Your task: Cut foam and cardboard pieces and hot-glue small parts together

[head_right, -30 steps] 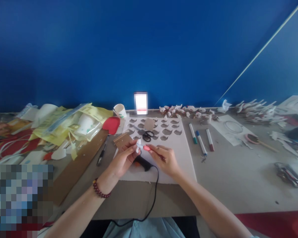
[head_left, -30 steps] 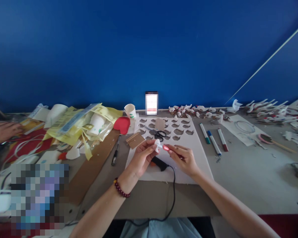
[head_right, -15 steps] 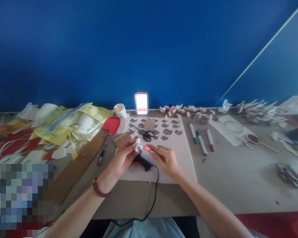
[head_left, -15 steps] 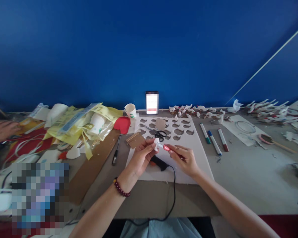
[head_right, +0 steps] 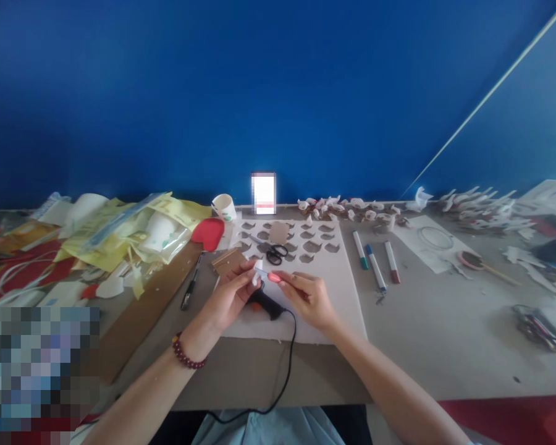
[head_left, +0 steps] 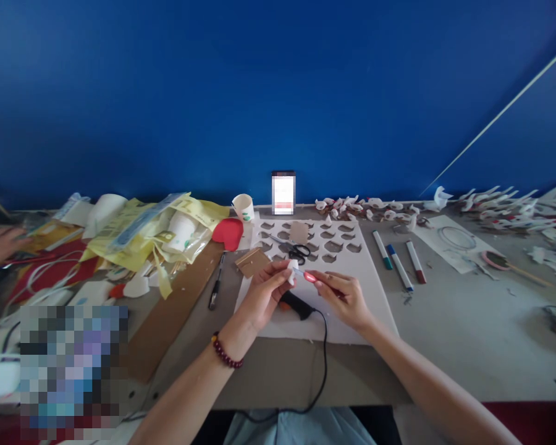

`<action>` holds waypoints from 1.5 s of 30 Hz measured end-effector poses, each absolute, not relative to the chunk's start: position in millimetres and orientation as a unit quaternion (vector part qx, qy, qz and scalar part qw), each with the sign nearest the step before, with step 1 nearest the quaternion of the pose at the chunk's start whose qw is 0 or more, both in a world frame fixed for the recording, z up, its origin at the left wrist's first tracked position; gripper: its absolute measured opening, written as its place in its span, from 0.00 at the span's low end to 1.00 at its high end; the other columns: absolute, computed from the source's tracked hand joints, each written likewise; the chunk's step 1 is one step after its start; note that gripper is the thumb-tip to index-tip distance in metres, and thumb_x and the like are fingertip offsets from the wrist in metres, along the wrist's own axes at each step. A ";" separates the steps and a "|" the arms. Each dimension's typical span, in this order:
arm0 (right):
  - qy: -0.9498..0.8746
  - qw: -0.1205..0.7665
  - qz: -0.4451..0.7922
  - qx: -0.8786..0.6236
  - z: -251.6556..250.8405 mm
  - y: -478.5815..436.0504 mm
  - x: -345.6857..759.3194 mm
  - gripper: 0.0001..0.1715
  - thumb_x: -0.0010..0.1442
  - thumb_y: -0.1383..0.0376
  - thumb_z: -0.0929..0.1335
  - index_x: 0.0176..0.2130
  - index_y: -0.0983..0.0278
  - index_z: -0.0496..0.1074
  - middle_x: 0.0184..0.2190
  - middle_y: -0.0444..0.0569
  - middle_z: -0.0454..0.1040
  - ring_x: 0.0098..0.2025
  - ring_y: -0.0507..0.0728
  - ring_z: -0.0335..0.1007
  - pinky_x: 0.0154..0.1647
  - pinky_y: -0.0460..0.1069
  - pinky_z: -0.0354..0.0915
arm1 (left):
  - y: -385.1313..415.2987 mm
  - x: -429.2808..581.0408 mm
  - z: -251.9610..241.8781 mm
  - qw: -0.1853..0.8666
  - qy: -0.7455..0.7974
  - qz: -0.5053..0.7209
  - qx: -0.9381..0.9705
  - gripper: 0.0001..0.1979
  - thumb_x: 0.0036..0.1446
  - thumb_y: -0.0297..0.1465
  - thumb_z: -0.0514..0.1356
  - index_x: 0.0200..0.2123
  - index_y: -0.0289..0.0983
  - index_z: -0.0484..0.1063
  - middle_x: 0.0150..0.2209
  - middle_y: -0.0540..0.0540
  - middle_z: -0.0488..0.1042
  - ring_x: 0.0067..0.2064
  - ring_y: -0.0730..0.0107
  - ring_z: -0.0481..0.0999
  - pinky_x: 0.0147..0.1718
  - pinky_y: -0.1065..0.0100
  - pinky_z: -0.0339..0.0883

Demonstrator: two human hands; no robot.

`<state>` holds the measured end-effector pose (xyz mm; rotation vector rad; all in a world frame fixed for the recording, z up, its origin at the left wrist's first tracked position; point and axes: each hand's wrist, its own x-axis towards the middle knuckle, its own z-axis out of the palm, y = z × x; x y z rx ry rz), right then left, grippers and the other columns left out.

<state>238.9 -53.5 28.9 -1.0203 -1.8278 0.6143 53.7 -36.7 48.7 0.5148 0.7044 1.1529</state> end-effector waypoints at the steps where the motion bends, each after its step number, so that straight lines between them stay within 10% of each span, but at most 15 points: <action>1: -0.744 0.462 0.249 -0.414 29.0 -53.5 238.8 0.18 0.64 0.63 0.63 0.47 0.68 0.76 0.21 0.44 0.66 0.22 0.49 0.62 0.22 0.44 0.58 | -36.7 53.8 49.1 0.749 0.324 0.528 0.235 0.14 0.36 0.28 0.73 0.31 0.34 0.79 0.22 0.52 0.74 0.24 0.80 0.72 0.27 0.78 0.69; 45: -0.701 0.440 0.291 -0.480 29.5 -49.1 237.6 0.19 0.63 0.57 0.64 0.44 0.65 0.78 0.31 0.52 0.76 0.32 0.55 0.69 0.28 0.47 0.61 | -36.6 53.2 38.6 0.667 0.403 0.542 0.314 0.16 0.39 0.34 0.72 0.34 0.36 0.78 0.28 0.49 0.77 0.26 0.76 0.74 0.30 0.72 0.68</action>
